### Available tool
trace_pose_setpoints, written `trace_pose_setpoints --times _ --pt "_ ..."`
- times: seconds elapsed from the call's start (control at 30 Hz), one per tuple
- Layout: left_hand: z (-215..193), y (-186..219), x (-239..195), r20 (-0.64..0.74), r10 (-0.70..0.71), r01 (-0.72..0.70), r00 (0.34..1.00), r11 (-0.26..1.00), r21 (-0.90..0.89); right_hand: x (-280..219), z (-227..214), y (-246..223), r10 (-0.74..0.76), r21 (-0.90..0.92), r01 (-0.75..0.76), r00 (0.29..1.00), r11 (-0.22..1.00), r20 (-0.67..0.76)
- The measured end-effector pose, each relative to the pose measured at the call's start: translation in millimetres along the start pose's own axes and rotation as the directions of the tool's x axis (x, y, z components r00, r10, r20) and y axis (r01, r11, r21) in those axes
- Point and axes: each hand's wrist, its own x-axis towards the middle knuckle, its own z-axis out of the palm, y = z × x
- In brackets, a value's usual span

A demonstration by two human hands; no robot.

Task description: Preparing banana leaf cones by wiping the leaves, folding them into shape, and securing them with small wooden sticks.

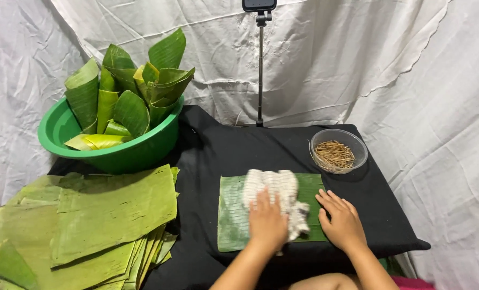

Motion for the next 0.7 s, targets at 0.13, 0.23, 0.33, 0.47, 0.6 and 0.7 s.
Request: trace_pose_setpoints --times 0.13,0.23,0.33,0.47,0.6,0.7 --pt "1.8 -61.4 -17.4 -0.141 -0.116 0.136 0.983 0.981 0.139 -6.1 3.5 3.9 -0.02 -0.006 0.02 1.0 1.0 -0.018" --pt "-45.0 -81.3 -5.4 0.098 -0.348 0.346 0.933 0.938 0.03 -0.2 1.1 -0.5 -0.037 -0.012 0.037 0.998 0.999 -0.041" --pt "-53.4 -75.6 8.7 0.215 -0.383 0.394 0.899 0.919 -0.013 -4.2 2.5 -1.1 -0.011 -0.003 0.011 1.0 1.0 -0.026" --pt "-24.2 -41.3 34.6 0.122 -0.307 0.307 0.944 0.952 0.02 -1.7 2.2 0.6 -0.052 -0.013 0.051 0.995 0.999 -0.083" --pt "-2.5 18.4 41.6 -0.053 -0.077 0.08 0.996 0.995 0.053 -0.6 4.8 1.2 -0.089 -0.015 0.088 0.989 0.996 -0.118" --pt "16.3 62.2 48.1 -0.033 0.033 -0.032 0.999 0.999 0.025 0.0 17.1 10.3 -0.111 -0.029 0.108 0.987 0.994 -0.113"
